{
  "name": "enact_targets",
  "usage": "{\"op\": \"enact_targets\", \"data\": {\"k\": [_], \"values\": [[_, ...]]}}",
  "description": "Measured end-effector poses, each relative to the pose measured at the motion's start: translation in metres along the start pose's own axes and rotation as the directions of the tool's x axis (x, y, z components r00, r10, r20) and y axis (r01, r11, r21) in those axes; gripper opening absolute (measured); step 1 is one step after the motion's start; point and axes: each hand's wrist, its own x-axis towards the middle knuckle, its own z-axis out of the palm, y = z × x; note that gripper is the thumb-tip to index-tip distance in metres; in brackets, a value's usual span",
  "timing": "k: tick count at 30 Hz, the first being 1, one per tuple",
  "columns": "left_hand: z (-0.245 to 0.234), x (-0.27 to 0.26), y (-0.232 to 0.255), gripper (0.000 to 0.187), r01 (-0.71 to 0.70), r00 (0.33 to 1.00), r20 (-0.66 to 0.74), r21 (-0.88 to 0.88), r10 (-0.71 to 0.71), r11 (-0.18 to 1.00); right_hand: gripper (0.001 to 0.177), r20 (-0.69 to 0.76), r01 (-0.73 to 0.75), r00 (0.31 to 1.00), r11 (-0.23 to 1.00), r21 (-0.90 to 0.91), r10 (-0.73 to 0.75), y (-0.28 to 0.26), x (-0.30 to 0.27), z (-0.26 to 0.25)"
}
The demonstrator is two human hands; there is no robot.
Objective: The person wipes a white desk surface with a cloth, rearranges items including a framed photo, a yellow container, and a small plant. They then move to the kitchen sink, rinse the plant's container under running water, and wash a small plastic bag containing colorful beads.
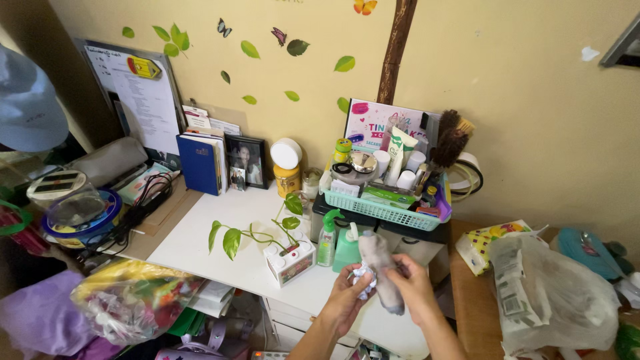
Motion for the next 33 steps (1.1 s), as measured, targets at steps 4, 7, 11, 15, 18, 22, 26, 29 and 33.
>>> {"op": "enact_targets", "data": {"k": [4,7,11,15,18,22,26,29,33], "values": [[0.003,0.001,0.001,0.034,-0.097,0.992,-0.076,0.108,0.105,0.989,0.03,0.007,-0.006,1.0,0.992,-0.129,0.007,-0.003,-0.01,0.013],[0.005,0.0,0.005,0.029,-0.112,0.991,-0.068,0.082,0.117,0.99,0.031,0.126,-0.049,0.992,0.988,0.144,0.031,-0.006,-0.009,0.006],[-0.003,0.0,0.014,0.024,-0.082,0.994,-0.074,0.043,0.085,0.996,0.036,0.117,-0.177,0.982,0.936,0.303,0.148,-0.01,-0.005,-0.002],[-0.009,0.002,0.014,0.023,-0.11,0.989,-0.091,0.033,0.113,0.993,0.038,0.12,-0.275,0.961,0.865,0.419,0.247,-0.02,-0.009,-0.015],[-0.006,0.006,0.014,0.017,-0.143,0.976,-0.168,0.005,0.142,0.99,0.039,0.125,-0.297,0.955,0.84,0.454,0.269,-0.019,-0.01,-0.02],[-0.015,0.007,0.017,0.029,-0.099,0.961,-0.25,0.086,0.118,0.991,0.039,0.052,-0.285,0.954,0.843,0.456,0.295,0.011,0.0,-0.041],[-0.04,0.012,0.01,0.03,-0.111,0.948,-0.264,0.248,0.177,0.962,0.037,-0.076,-0.252,0.941,0.835,0.49,0.329,0.077,0.02,-0.076],[-0.062,0.012,0.006,0.029,-0.082,0.894,-0.399,0.308,0.206,0.948,0.035,-0.187,-0.272,0.902,0.849,0.454,0.389,0.124,0.027,-0.09],[-0.075,0.005,0.011,0.032,-0.017,0.809,-0.562,0.267,0.17,0.963,0.035,-0.35,-0.281,0.854,0.908,0.311,0.385,0.157,0.029,-0.081]]}}
